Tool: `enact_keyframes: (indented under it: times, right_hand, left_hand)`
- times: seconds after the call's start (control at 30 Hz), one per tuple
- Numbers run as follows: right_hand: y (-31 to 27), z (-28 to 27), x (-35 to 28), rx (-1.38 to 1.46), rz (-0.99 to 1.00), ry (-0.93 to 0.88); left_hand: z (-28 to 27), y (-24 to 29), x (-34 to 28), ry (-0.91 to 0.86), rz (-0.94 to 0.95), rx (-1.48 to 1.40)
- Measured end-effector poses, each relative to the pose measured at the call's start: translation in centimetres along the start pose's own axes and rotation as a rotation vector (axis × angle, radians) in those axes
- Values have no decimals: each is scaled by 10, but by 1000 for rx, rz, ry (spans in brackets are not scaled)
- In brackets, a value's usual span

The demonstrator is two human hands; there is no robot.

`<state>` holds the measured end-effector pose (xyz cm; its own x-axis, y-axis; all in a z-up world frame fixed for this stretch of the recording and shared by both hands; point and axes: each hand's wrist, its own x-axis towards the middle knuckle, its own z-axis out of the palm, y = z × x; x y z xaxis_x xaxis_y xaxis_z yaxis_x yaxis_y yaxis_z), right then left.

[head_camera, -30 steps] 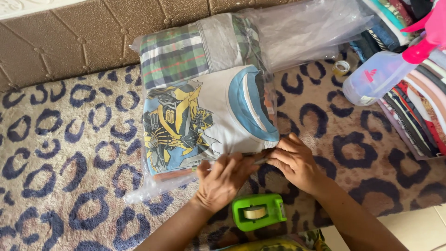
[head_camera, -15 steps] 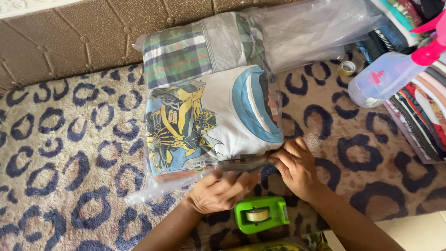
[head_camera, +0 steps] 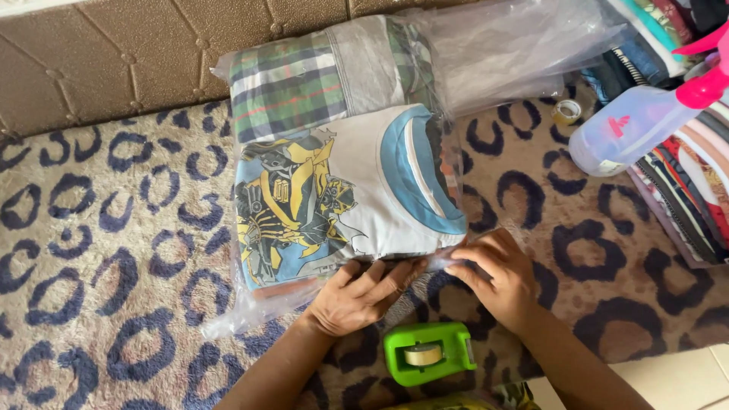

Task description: The person folds a stack of clothes, including a t-shirt and a plaid shirt, and places them into a clear plastic bag. They then use a green tape dispenser to apply clear tape to seal the bag closed.

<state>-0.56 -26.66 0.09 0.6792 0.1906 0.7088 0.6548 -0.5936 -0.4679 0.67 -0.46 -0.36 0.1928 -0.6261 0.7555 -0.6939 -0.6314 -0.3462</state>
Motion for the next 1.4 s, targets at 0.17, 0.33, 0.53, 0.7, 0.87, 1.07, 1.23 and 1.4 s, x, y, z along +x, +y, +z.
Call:
enact_keyframes:
  times: [0.17, 0.33, 0.53, 0.7, 0.87, 1.07, 1.23, 1.4]
  right_hand:
    - [9, 6, 3, 39, 29, -34]
    - [4, 9, 11, 74, 71, -26]
    - [29, 18, -13, 53, 138, 2]
    - [-15, -14, 3, 43, 239, 24]
    - [3, -5, -14, -54, 230, -13]
    - [24, 4, -6, 6, 183, -57]
    - [29, 6, -12, 72, 275, -50]
    - [-5, -17, -8, -9, 285, -68]
  left_hand:
    - [-8, -2, 6, -17, -15, -39]
    - [5, 5, -16, 88, 125, 113]
    - [-21, -7, 20, -184, 72, 116]
    - [-4, -1, -2, -189, 63, 74]
    - [5, 11, -10, -168, -18, 33]
    - [4, 10, -7, -150, -24, 44]
    - [10, 13, -11, -126, -31, 105]
    - [8, 15, -12, -141, -37, 135]
